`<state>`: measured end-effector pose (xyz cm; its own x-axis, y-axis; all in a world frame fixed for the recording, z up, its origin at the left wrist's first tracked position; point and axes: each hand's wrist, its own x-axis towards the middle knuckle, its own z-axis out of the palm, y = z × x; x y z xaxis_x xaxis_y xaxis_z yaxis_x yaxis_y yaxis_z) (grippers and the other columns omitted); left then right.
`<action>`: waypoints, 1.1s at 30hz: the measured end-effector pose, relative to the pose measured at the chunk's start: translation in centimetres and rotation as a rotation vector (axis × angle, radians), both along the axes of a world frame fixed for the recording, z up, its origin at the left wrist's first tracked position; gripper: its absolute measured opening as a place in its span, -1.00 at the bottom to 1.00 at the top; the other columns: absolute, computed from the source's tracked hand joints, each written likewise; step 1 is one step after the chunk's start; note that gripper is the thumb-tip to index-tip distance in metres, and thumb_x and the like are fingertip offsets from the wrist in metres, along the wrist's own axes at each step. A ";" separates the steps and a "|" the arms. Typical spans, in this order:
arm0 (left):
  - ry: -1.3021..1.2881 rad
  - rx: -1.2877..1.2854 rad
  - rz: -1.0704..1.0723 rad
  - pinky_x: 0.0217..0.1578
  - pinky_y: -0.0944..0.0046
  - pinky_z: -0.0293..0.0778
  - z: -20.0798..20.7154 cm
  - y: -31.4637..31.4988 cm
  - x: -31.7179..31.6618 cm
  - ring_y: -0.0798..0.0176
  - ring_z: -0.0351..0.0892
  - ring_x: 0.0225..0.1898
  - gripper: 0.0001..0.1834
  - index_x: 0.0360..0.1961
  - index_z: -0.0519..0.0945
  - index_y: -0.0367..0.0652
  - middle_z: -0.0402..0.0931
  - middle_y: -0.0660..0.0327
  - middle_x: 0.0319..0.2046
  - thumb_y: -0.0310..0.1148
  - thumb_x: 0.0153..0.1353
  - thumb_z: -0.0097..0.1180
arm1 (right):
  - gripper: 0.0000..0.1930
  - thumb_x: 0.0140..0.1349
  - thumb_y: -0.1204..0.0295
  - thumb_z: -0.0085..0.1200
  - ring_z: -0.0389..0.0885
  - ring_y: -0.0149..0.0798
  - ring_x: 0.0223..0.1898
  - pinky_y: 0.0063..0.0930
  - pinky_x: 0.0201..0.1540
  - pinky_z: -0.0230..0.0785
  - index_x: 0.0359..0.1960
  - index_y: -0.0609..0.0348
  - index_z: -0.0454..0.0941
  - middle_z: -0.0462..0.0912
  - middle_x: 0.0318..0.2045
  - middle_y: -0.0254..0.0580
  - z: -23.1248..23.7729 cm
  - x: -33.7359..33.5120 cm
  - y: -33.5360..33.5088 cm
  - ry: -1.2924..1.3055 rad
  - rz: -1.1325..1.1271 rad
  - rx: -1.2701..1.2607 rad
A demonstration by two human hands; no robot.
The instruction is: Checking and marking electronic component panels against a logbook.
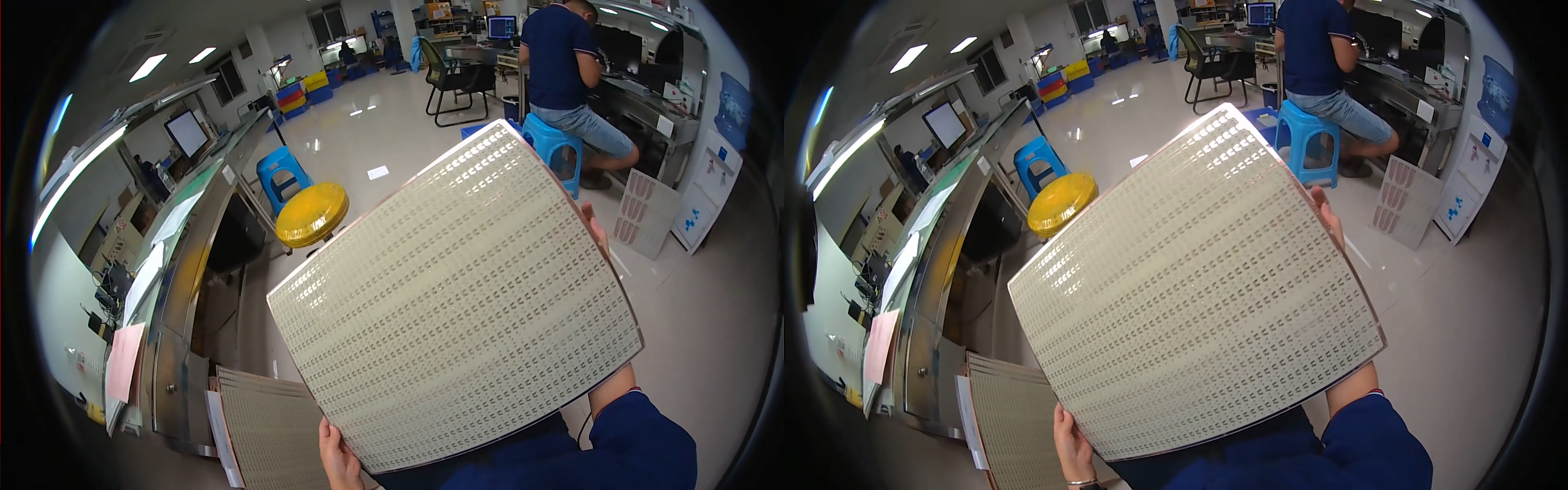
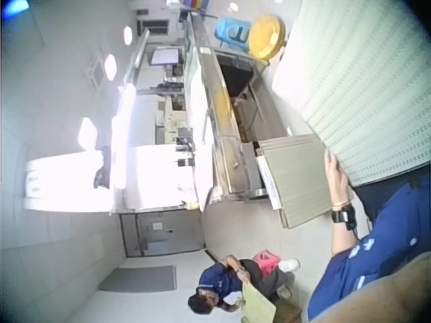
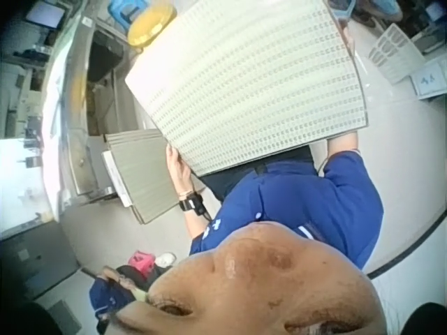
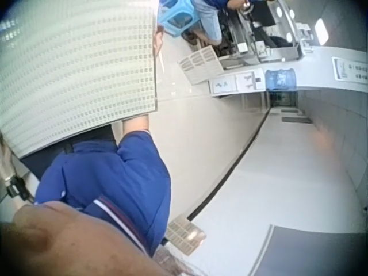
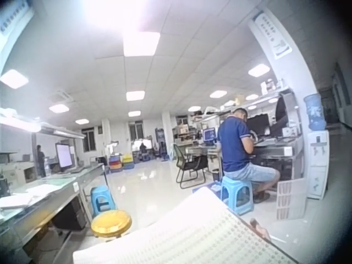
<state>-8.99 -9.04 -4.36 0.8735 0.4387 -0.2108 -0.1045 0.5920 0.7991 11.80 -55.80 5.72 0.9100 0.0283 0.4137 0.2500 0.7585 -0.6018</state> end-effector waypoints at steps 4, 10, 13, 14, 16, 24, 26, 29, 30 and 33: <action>0.000 0.076 0.026 0.10 0.23 0.38 -0.4 0.9 -1.7 0.20 0.43 0.07 -0.62 0.15 0.28 -0.37 0.41 0.03 0.07 -0.47 0.34 -0.19 | -0.47 0.29 0.24 0.01 0.51 -0.33 0.01 -0.44 -0.02 0.52 0.18 0.17 0.10 0.36 0.07 -0.11 1.5 -0.5 3.3 -0.026 -0.066 0.046; 0.090 0.104 0.014 0.05 0.25 0.39 0.7 2.0 -2.4 0.21 0.45 0.04 -0.58 0.17 0.28 -0.44 0.44 0.02 0.04 -0.49 0.31 -0.14 | -0.53 0.30 0.24 -0.08 0.53 -0.32 -0.07 -0.44 -0.04 0.42 0.16 0.26 0.31 0.52 -0.02 -0.15 6.7 -4.0 5.2 0.289 0.051 -0.285; 0.215 0.176 0.090 0.10 0.23 0.35 -3.6 4.6 -4.6 0.17 0.41 0.09 -0.53 0.22 0.24 -0.38 0.40 -0.01 0.09 -0.47 0.30 -0.09 | -0.56 0.23 0.32 -0.02 0.55 -0.33 -0.12 -0.47 -0.10 0.45 0.10 0.32 0.35 0.56 -0.08 -0.10 9.3 -4.1 10.6 0.217 0.260 -0.565; 0.265 0.187 0.103 0.14 0.23 0.31 -5.9 5.6 -5.6 0.14 0.37 0.15 -0.50 0.25 0.21 -0.35 0.36 -0.03 0.13 -0.46 0.30 -0.08 | -0.56 0.20 0.35 0.01 0.56 -0.34 -0.14 -0.49 -0.13 0.46 0.07 0.35 0.37 0.56 -0.09 -0.07 9.3 -3.5 12.3 0.196 0.446 -0.568; 0.336 0.184 0.190 0.17 0.20 0.25 -8.6 6.4 -8.1 0.12 0.30 0.19 -0.47 0.27 0.17 -0.33 0.28 -0.03 0.17 -0.45 0.30 -0.08 | -0.58 0.15 0.38 0.05 0.57 -0.34 -0.19 -0.51 -0.18 0.47 0.01 0.38 0.39 0.56 -0.15 -0.07 8.5 -4.0 18.1 0.198 0.467 -0.616; 0.769 -0.089 0.560 0.27 0.00 0.07 -16.0 3.2 -15.7 -0.02 0.10 0.30 -0.39 0.34 0.05 -0.24 0.04 -0.06 0.31 -0.36 0.31 -0.08 | -0.76 0.18 0.52 -0.10 0.49 -0.35 -0.32 -0.46 -0.27 0.38 -0.12 0.32 0.40 0.54 -0.32 -0.14 -6.3 -9.9 39.4 0.053 0.590 -0.962; 0.345 -0.751 0.559 0.11 0.21 0.30 -20.1 2.7 -18.3 0.06 0.35 0.15 -0.34 0.25 0.14 -0.38 0.23 -0.09 0.21 -0.20 0.26 0.03 | -0.76 0.18 0.55 -0.11 0.49 -0.32 -0.32 -0.45 -0.24 0.37 -0.11 0.30 0.40 0.55 -0.34 -0.12 -9.8 -12.3 43.0 -0.016 0.596 -1.021; 0.474 -0.175 0.340 0.05 0.12 0.36 -17.8 2.6 -17.7 0.02 0.45 0.01 -0.53 0.09 0.32 -0.39 0.41 -0.05 0.05 -0.24 0.29 -0.06 | -0.63 0.23 0.52 -0.11 0.47 -0.28 -0.13 -0.42 -0.08 0.35 0.09 0.27 0.31 0.52 -0.16 -0.02 -14.1 -13.1 45.0 -0.066 0.558 -1.092; 0.539 0.354 0.098 0.20 -0.01 0.24 -17.7 2.9 -19.1 -0.07 0.35 0.13 -0.58 0.12 0.32 -0.35 0.37 -0.03 0.11 -0.30 0.32 -0.16 | -0.59 0.29 0.47 -0.10 0.45 -0.27 0.00 -0.41 0.04 0.33 0.16 0.31 0.27 0.50 -0.04 -0.01 -12.8 -13.8 45.7 -0.029 0.632 -1.130; 0.281 -0.298 0.632 0.20 -0.02 0.29 -19.4 6.4 -17.7 -0.09 0.32 0.16 -0.56 0.11 0.30 -0.46 0.38 -0.05 0.10 -0.35 0.32 -0.29 | -0.45 0.35 0.34 -0.09 0.41 -0.16 0.12 -0.32 0.08 0.36 0.31 0.26 0.08 0.41 0.09 0.09 -7.8 -14.9 45.4 0.282 0.917 -0.989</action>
